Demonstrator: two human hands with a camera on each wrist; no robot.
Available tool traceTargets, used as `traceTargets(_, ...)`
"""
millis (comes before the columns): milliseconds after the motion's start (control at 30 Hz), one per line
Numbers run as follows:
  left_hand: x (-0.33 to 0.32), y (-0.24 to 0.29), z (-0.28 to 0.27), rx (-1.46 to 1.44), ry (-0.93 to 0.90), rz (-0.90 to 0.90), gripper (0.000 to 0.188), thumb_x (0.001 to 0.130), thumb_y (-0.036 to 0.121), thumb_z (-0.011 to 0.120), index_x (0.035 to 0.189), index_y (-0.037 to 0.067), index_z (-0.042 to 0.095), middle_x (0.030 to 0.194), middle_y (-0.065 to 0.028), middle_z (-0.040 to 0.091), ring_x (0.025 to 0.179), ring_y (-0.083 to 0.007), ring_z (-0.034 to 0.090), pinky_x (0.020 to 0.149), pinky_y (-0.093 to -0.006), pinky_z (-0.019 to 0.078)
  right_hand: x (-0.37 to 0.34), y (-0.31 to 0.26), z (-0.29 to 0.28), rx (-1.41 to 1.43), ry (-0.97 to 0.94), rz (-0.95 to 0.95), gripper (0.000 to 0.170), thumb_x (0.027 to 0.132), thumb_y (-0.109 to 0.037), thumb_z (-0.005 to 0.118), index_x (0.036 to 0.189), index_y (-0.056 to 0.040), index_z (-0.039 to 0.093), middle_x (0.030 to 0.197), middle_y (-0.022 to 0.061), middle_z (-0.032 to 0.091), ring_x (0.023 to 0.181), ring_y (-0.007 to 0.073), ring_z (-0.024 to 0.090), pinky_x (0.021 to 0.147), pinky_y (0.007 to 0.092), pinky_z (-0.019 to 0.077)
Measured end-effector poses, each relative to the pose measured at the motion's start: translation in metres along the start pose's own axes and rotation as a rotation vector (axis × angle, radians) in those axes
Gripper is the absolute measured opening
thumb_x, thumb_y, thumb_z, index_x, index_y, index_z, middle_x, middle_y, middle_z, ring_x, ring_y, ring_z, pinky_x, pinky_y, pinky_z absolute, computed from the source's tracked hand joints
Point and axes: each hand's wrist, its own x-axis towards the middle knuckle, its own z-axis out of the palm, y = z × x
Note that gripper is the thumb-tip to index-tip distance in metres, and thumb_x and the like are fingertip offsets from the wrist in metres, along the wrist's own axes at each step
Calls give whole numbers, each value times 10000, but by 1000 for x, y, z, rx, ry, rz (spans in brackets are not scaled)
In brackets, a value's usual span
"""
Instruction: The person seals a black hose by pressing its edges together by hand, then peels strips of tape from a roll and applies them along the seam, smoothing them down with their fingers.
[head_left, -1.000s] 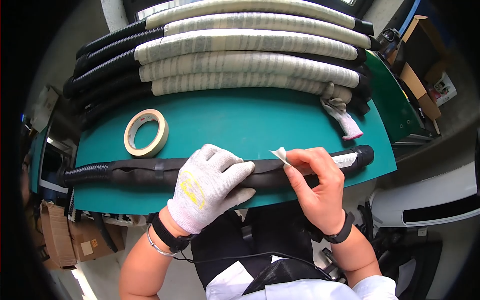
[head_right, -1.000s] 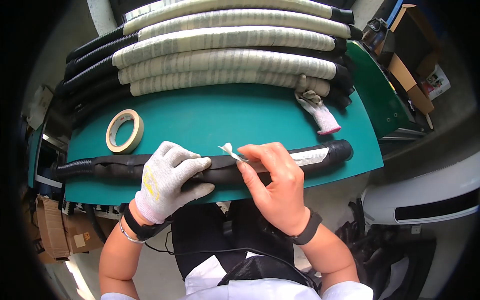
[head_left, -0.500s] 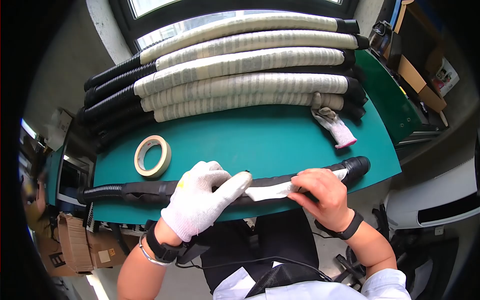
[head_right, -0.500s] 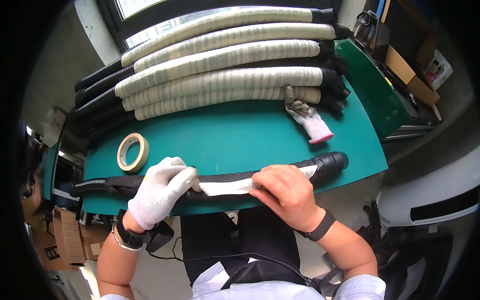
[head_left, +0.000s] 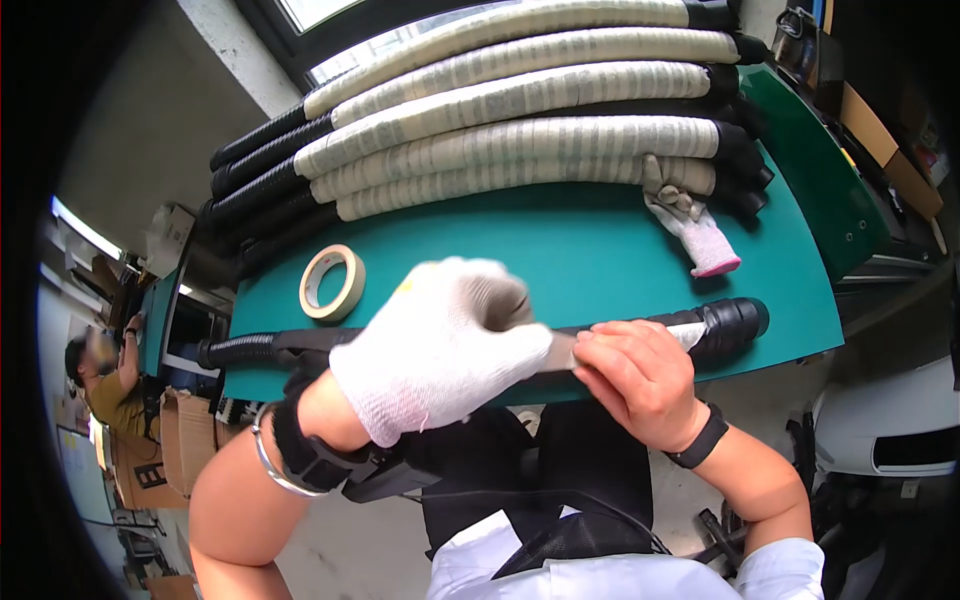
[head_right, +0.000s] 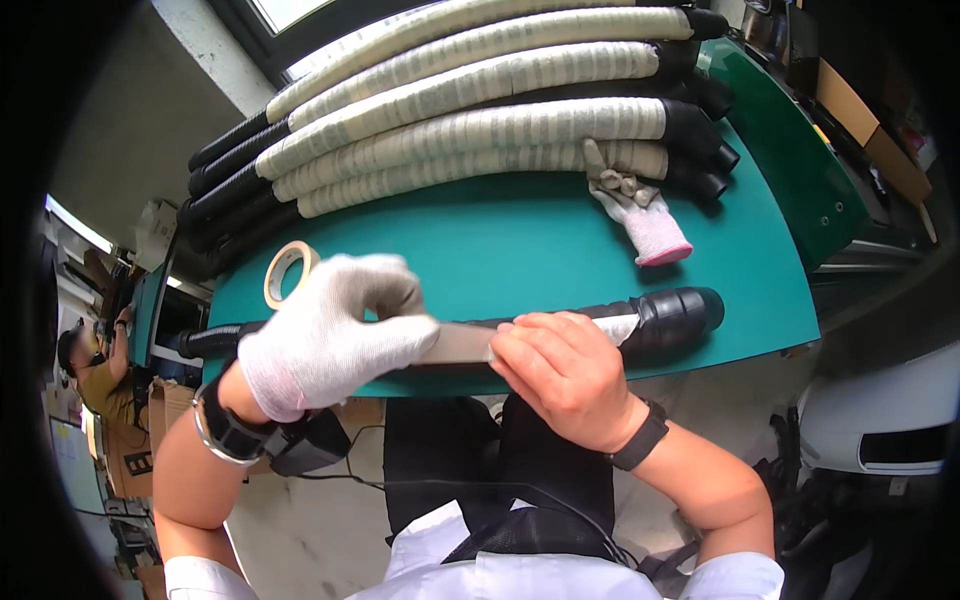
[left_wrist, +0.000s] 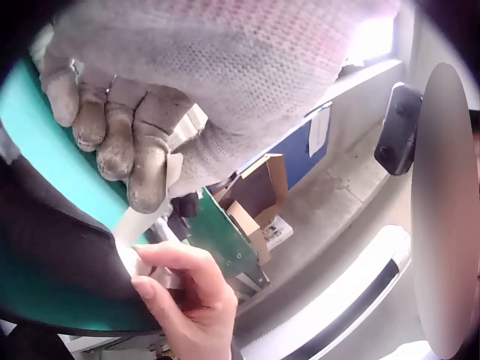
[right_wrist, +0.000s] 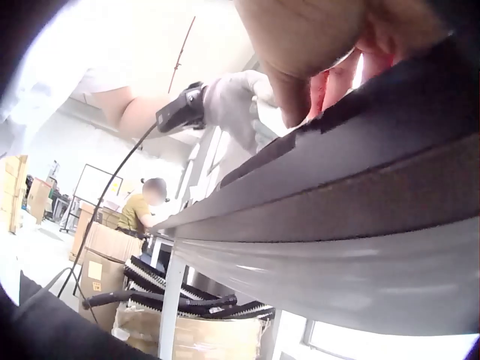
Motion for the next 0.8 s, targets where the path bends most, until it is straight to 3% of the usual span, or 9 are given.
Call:
traceTargets(100, 9, 15, -1, 140, 6, 74, 304, 878, 212, 708, 839, -86, 664, 765, -98, 618, 708, -158, 598, 660, -333, 498, 0, 5, 0, -1, -1, -39, 234, 833, -51, 811, 1052, -48, 729, 972, 69, 725, 943, 259, 729, 801, 387, 579)
traceTargets(200, 9, 11, -5, 55, 1, 6, 298, 874, 213, 712, 856, -82, 676, 741, -77, 617, 698, -134, 596, 645, -313, 495, 0, 9, 1, -16, -4, -57, 225, 839, -38, 806, 1049, -46, 726, 969, 68, 724, 935, 257, 733, 794, 384, 578)
traceTargets(267, 7, 6, -17, -83, -43, -246, 281, 904, 254, 712, 873, -25, 726, 742, -18, 631, 679, -95, 576, 617, -276, 478, 1, 8, 2, -32, 10, -66, 224, 837, -24, 809, 1043, -46, 723, 955, 64, 721, 916, 251, 737, 780, 382, 579)
traceTargets(500, 8, -63, -14, -80, -118, -253, 378, 932, 361, 722, 878, -13, 745, 752, -23, 648, 722, -107, 574, 675, -291, 471, 5, 9, 4, -65, -7, -84, 246, 813, -32, 831, 1035, -56, 728, 949, 55, 722, 904, 247, 737, 780, 376, 583)
traceTargets(800, 10, -71, -11, -26, -154, -255, 363, 897, 346, 720, 827, -10, 742, 704, -67, 646, 691, -144, 582, 665, -320, 481, 7, 11, 1, -69, -79, -93, 293, 780, -39, 841, 1057, -63, 750, 993, 65, 734, 930, 254, 739, 792, 370, 578)
